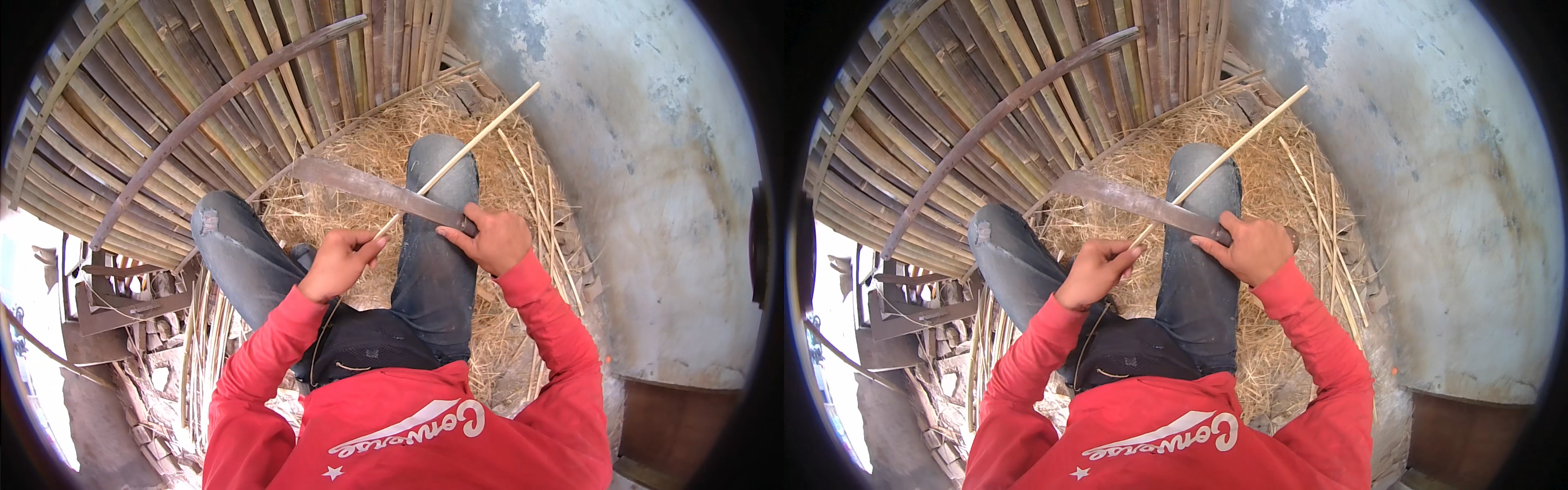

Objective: The person uses a large blade to shave and smooth a thin piece of wood, repeatedly drawing the blade along the length of the wood while holding it by hand.

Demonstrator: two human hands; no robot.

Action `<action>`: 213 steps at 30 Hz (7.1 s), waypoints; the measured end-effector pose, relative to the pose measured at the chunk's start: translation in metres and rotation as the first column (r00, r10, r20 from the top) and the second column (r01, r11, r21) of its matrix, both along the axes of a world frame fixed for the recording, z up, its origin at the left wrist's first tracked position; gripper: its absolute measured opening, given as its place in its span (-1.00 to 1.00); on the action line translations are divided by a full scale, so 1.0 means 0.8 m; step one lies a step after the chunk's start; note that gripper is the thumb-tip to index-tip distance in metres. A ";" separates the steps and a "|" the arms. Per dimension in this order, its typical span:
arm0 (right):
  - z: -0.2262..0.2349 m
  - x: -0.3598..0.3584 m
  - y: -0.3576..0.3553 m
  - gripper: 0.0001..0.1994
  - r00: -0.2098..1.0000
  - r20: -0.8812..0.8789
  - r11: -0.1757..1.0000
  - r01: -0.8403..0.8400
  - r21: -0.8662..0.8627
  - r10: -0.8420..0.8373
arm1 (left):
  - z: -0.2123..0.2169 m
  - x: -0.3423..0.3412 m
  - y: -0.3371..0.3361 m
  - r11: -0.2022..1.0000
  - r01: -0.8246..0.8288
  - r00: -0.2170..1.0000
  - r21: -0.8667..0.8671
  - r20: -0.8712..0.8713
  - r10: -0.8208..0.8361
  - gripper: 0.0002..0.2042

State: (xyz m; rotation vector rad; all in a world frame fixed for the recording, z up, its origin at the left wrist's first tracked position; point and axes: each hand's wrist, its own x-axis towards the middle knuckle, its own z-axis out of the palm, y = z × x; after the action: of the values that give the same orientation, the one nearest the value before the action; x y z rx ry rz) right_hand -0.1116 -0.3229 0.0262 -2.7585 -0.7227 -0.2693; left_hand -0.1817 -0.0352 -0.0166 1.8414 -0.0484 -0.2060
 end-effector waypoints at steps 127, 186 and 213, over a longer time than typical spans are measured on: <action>-0.003 0.007 -0.022 -0.57 0.480 -0.808 0.407 0.699 0.588 0.341 | 0.020 0.014 0.030 0.995 0.034 0.999 0.097 0.022 -0.036 -0.69; 0.001 -0.050 -0.014 -0.65 0.347 -0.859 0.598 0.617 0.511 0.377 | 0.002 -0.014 0.009 0.993 -0.110 0.986 0.032 0.127 0.106 -0.79; 0.002 -0.054 0.013 -0.40 0.993 -0.115 0.999 0.039 -0.019 -0.041 | -0.002 -0.021 0.008 0.938 -0.091 0.945 -0.334 -0.325 -0.025 -0.66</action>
State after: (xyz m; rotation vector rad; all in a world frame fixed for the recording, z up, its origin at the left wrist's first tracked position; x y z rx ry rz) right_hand -0.1547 -0.3127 0.0275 -2.7794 -0.6436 -0.1114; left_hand -0.1986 -0.0289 -0.0179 1.4367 0.1687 -0.4479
